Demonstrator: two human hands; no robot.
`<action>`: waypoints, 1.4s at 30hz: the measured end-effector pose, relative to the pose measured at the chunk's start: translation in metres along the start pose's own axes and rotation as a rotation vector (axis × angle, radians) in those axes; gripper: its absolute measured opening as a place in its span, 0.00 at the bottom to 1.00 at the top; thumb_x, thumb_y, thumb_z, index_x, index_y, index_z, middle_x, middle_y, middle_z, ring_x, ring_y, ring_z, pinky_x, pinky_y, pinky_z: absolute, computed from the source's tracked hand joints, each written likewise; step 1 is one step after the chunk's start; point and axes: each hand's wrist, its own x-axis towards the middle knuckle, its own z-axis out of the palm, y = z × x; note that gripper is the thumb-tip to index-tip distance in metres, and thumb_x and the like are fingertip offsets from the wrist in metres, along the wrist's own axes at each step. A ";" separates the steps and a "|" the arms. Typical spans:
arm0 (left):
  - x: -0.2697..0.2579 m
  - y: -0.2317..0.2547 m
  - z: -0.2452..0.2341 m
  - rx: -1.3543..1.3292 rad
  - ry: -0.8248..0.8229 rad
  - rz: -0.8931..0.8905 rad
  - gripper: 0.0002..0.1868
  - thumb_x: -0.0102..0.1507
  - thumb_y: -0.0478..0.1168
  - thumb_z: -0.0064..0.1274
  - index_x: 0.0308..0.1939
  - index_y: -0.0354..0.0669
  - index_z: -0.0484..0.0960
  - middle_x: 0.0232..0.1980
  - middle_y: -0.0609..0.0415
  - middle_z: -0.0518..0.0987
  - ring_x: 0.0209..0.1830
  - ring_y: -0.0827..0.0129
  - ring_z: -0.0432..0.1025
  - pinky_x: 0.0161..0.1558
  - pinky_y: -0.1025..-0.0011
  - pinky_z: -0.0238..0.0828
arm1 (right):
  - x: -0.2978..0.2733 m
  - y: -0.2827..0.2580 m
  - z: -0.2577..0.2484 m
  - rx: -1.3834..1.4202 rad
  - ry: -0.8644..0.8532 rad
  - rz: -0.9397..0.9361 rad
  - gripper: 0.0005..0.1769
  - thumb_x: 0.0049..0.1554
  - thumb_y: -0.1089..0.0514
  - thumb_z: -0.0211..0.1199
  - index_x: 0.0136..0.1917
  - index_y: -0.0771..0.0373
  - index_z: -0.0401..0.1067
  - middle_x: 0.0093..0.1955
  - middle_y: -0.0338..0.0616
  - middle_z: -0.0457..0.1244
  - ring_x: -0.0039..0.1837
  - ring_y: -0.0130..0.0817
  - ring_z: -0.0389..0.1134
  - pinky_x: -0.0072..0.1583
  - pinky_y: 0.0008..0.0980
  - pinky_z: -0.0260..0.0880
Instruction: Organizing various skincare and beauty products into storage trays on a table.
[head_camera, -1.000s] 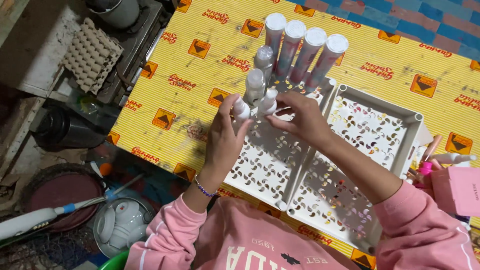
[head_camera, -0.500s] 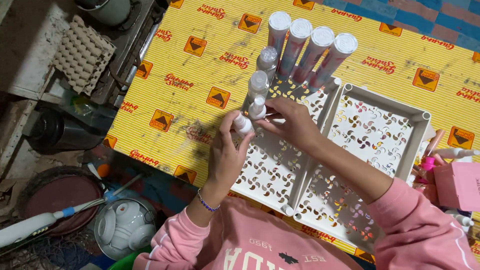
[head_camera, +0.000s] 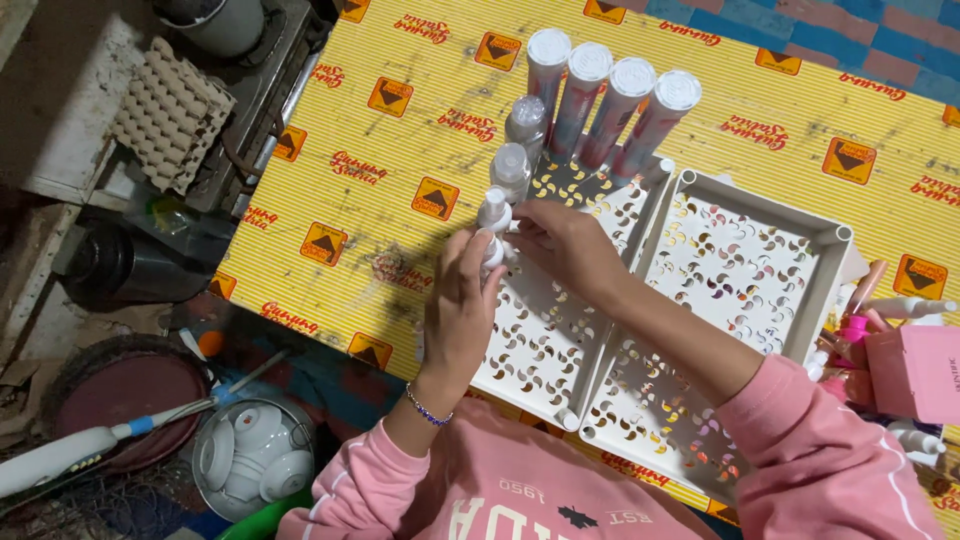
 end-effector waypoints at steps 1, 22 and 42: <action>0.002 0.001 0.000 -0.002 -0.002 0.004 0.29 0.55 0.34 0.53 0.56 0.45 0.56 0.49 0.43 0.66 0.46 0.54 0.68 0.40 0.65 0.72 | 0.000 0.002 0.000 0.000 0.004 0.002 0.15 0.45 0.69 0.62 0.47 0.70 0.66 0.36 0.53 0.62 0.41 0.44 0.68 0.41 0.32 0.71; -0.016 0.133 0.027 -0.161 0.012 0.034 0.34 0.50 0.39 0.60 0.54 0.42 0.56 0.59 0.41 0.52 0.57 0.47 0.49 0.56 0.51 0.45 | -0.164 0.026 -0.160 0.085 0.369 0.197 0.06 0.52 0.69 0.56 0.46 0.67 0.67 0.39 0.48 0.62 0.42 0.40 0.67 0.46 0.34 0.68; -0.151 0.298 0.195 -0.393 -0.853 0.286 0.33 0.52 0.42 0.52 0.59 0.45 0.57 0.49 0.46 0.63 0.52 0.54 0.56 0.51 0.59 0.52 | -0.466 0.167 -0.121 -0.262 -0.195 1.075 0.22 0.49 0.43 0.52 0.53 0.55 0.66 0.48 0.46 0.64 0.52 0.46 0.65 0.51 0.46 0.65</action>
